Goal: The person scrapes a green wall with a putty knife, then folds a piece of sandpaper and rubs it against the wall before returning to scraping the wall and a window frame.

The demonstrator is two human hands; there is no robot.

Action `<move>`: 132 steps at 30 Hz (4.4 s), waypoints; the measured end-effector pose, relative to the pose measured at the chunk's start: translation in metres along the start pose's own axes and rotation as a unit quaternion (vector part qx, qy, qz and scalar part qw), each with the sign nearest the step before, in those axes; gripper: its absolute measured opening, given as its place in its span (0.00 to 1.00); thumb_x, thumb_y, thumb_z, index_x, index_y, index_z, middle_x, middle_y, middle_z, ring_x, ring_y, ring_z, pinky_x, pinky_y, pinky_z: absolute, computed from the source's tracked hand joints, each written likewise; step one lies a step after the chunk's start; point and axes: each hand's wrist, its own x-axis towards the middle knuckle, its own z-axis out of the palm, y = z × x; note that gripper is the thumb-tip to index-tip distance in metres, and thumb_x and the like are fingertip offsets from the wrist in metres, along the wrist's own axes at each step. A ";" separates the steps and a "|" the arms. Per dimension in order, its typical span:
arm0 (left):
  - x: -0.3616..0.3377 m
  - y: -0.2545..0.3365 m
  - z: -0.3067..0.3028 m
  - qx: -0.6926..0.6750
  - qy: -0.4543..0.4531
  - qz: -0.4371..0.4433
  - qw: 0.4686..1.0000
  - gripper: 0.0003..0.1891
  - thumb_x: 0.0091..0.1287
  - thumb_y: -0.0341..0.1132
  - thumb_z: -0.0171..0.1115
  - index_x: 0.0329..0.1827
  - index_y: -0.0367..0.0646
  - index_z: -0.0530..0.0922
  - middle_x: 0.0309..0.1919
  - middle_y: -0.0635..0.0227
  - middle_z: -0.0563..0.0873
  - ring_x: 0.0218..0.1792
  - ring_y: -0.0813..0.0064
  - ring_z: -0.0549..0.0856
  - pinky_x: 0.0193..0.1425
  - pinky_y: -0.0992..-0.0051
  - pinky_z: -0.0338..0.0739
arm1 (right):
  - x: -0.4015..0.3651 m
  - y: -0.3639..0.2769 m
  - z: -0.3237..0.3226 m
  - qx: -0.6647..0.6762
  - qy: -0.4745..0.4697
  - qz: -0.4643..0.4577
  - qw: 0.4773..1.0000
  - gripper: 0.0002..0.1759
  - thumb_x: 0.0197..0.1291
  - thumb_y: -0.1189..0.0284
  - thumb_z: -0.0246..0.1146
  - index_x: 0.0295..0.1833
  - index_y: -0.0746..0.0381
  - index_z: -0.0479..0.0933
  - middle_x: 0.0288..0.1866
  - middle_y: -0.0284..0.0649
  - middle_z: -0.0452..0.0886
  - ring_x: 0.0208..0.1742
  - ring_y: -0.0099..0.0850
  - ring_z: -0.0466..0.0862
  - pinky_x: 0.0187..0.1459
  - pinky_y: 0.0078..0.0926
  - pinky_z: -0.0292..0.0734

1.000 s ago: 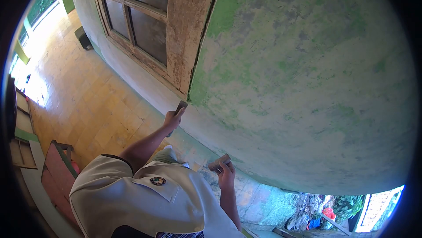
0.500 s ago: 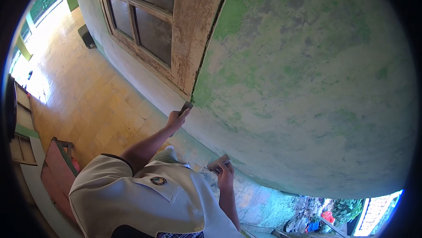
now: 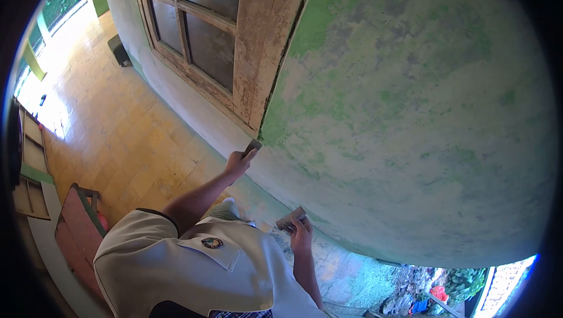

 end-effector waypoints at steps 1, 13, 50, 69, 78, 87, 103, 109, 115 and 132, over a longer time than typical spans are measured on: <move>-0.002 0.002 -0.001 -0.001 0.002 -0.001 1.000 0.35 0.62 0.63 0.55 0.12 0.36 0.73 0.08 0.61 0.74 0.14 0.70 0.77 0.22 0.63 0.68 | -0.001 0.002 -0.004 0.000 -0.001 0.005 1.000 0.12 0.59 0.72 0.60 0.48 0.61 0.72 0.42 0.37 0.78 0.43 0.31 0.80 0.43 0.33 0.76; -0.007 0.023 0.005 -0.026 -0.066 -0.005 0.997 0.37 0.64 0.67 0.44 0.11 0.42 0.72 0.09 0.67 0.73 0.12 0.71 0.74 0.21 0.69 0.67 | 0.005 0.027 -0.007 0.011 -0.004 0.015 1.000 0.11 0.59 0.71 0.59 0.47 0.59 0.73 0.41 0.38 0.78 0.42 0.33 0.81 0.43 0.37 0.77; -0.125 -0.157 -0.471 -0.442 -0.067 -0.150 0.882 0.13 0.70 0.38 0.44 0.50 0.44 0.73 0.26 0.72 0.72 0.15 0.80 0.73 0.17 0.80 0.69 | 0.065 0.217 0.532 -0.184 -0.478 0.287 0.809 0.25 0.56 0.72 0.56 0.61 0.67 0.66 0.54 0.43 0.75 0.54 0.35 0.78 0.57 0.38 0.72; -0.082 -0.242 -0.729 -0.596 0.188 -0.073 0.777 0.21 0.69 0.45 0.49 0.59 0.44 0.69 0.48 0.65 0.76 0.19 0.79 0.76 0.20 0.80 0.72 | 0.158 0.388 0.893 -0.265 -0.650 0.448 0.553 0.22 0.58 0.70 0.56 0.58 0.66 0.69 0.50 0.39 0.77 0.49 0.30 0.79 0.52 0.33 0.74; -0.046 -0.271 -0.840 -0.614 0.240 -0.060 0.750 0.15 0.68 0.45 0.55 0.49 0.44 0.73 0.35 0.73 0.75 0.21 0.82 0.74 0.21 0.80 0.70 | 0.198 0.464 1.047 -0.347 -0.689 0.459 0.441 0.24 0.59 0.69 0.55 0.61 0.64 0.68 0.50 0.37 0.78 0.47 0.26 0.80 0.51 0.29 0.75; -0.008 -0.328 -1.008 -0.619 0.231 -0.039 0.750 0.19 0.67 0.41 0.55 0.56 0.41 0.69 0.49 0.65 0.78 0.22 0.75 0.79 0.24 0.75 0.74 | 0.205 0.535 1.203 -0.367 -0.677 0.461 0.440 0.27 0.60 0.67 0.55 0.64 0.65 0.65 0.52 0.39 0.77 0.49 0.26 0.79 0.51 0.29 0.75; 0.133 -0.387 -1.312 -0.584 0.162 -0.111 0.788 0.16 0.62 0.38 0.61 0.49 0.42 0.71 0.29 0.70 0.79 0.21 0.75 0.80 0.23 0.72 0.77 | 0.296 0.639 1.426 -0.334 -0.617 0.393 0.594 0.20 0.59 0.68 0.59 0.56 0.64 0.72 0.45 0.39 0.79 0.44 0.28 0.81 0.48 0.30 0.76; 0.218 -0.403 -1.420 -0.589 0.193 -0.098 0.778 0.13 0.63 0.36 0.59 0.48 0.43 0.71 0.27 0.70 0.77 0.20 0.75 0.80 0.23 0.71 0.77 | 0.354 0.665 1.551 -0.333 -0.633 0.350 0.605 0.17 0.60 0.68 0.62 0.53 0.64 0.74 0.41 0.38 0.81 0.39 0.27 0.82 0.41 0.28 0.78; 0.288 -0.425 -1.523 -0.540 0.267 -0.120 0.789 0.07 0.65 0.34 0.56 0.43 0.46 0.70 0.27 0.71 0.76 0.17 0.75 0.78 0.20 0.72 0.74 | 0.402 0.704 1.680 -0.349 -0.682 0.239 0.596 0.18 0.58 0.66 0.64 0.50 0.65 0.76 0.39 0.37 0.81 0.35 0.24 0.82 0.34 0.23 0.80; 0.490 -0.465 -1.819 -0.491 0.234 -0.147 0.826 0.05 0.65 0.31 0.56 0.38 0.47 0.68 0.22 0.70 0.74 0.09 0.71 0.75 0.11 0.74 0.68 | 0.502 0.789 1.954 -0.363 -0.607 0.041 0.705 0.09 0.54 0.73 0.67 0.38 0.67 0.77 0.32 0.37 0.80 0.27 0.23 0.80 0.28 0.23 0.78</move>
